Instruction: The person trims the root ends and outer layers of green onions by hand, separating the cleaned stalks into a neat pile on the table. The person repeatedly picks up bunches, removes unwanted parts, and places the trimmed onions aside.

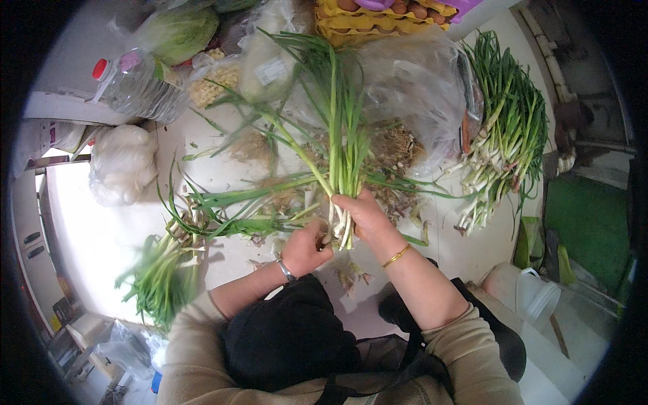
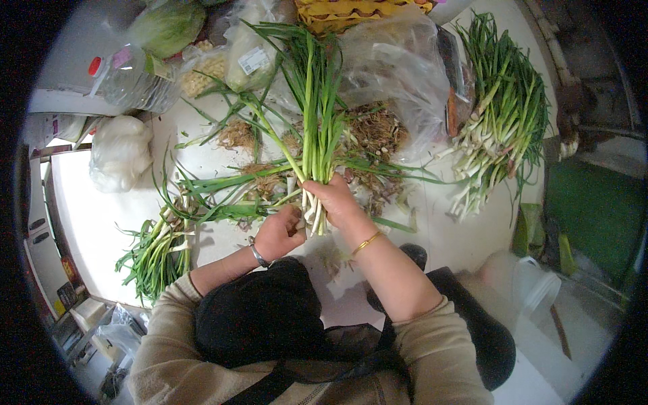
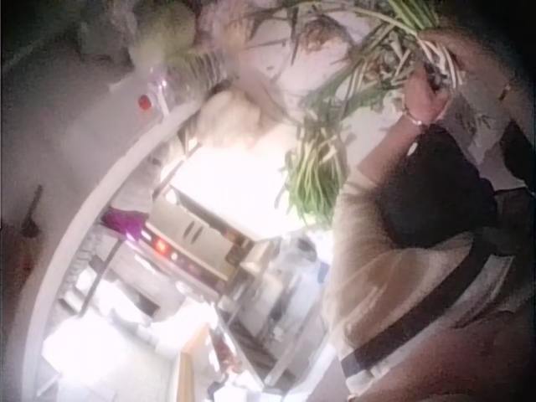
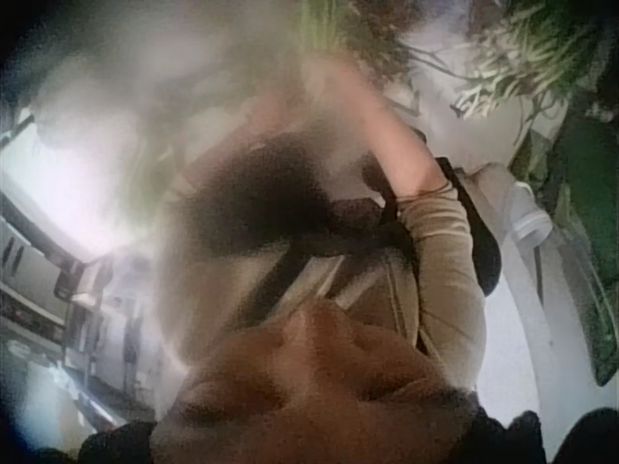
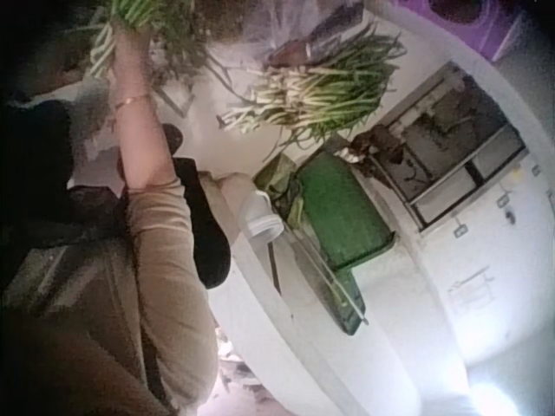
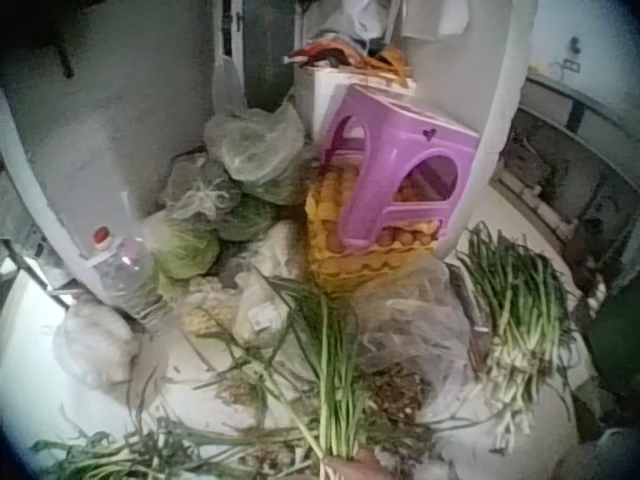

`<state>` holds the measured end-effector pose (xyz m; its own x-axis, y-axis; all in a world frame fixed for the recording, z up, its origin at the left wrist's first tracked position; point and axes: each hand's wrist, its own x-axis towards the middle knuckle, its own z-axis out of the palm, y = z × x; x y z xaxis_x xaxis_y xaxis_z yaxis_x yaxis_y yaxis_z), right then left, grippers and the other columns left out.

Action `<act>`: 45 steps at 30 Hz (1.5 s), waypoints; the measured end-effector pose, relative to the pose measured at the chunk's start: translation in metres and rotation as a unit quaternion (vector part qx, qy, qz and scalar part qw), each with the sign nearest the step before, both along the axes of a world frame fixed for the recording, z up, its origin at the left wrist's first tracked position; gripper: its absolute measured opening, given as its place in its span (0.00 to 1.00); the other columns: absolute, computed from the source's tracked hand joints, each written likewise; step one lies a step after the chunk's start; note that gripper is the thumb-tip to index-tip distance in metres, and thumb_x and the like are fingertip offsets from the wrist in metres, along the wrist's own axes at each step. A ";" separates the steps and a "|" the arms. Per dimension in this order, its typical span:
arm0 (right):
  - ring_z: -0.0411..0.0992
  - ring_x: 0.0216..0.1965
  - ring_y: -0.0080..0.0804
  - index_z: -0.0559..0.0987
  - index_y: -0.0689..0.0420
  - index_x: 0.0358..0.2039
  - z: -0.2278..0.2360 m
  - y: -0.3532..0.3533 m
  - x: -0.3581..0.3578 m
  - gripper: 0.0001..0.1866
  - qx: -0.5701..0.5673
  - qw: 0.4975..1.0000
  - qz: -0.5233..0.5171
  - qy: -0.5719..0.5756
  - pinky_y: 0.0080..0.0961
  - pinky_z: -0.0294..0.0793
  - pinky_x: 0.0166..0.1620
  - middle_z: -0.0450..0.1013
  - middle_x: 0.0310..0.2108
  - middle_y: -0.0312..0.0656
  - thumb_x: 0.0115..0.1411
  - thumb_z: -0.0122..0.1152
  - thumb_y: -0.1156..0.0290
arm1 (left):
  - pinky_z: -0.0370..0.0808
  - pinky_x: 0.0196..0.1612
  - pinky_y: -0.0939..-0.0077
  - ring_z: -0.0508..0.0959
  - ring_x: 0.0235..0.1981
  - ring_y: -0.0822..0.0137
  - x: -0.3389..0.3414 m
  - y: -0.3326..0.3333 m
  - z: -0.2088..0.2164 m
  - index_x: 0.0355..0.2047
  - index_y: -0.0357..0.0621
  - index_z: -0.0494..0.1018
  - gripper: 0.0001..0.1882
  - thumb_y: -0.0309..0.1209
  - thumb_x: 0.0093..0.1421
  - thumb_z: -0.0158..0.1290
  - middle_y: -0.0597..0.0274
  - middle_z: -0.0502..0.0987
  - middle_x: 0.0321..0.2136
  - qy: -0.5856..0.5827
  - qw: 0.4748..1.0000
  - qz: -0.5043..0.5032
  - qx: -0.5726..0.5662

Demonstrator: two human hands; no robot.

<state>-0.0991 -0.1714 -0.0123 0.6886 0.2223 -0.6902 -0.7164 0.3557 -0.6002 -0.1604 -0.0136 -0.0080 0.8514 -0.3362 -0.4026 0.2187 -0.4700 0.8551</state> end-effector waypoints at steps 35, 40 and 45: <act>0.70 0.20 0.28 0.73 0.66 0.35 0.008 -0.029 0.006 0.12 -0.025 0.996 -0.017 0.086 0.24 0.73 0.24 0.73 0.24 0.42 0.51 0.56 0.73 | 0.66 0.24 0.73 0.69 0.22 0.72 0.019 0.017 0.007 0.26 0.35 0.68 0.08 0.29 0.56 0.45 0.58 0.67 0.18 -0.054 0.993 0.047 -0.096; 0.72 0.23 0.27 0.72 0.62 0.37 0.006 -0.022 0.002 0.14 0.022 0.998 0.003 0.063 0.24 0.75 0.25 0.72 0.26 0.41 0.51 0.60 0.72 | 0.67 0.25 0.80 0.68 0.21 0.77 0.025 -0.008 -0.005 0.31 0.38 0.70 0.10 0.34 0.60 0.47 0.67 0.70 0.20 0.309 0.866 0.164 -0.358; 0.71 0.25 0.23 0.71 0.60 0.42 0.009 -0.027 0.007 0.16 0.024 0.997 0.042 0.061 0.21 0.74 0.25 0.73 0.30 0.39 0.50 0.58 0.77 | 0.63 0.19 0.85 0.66 0.16 0.77 0.027 0.000 -0.013 0.44 0.34 0.65 0.16 0.33 0.60 0.47 0.66 0.70 0.19 0.206 0.941 0.145 -0.225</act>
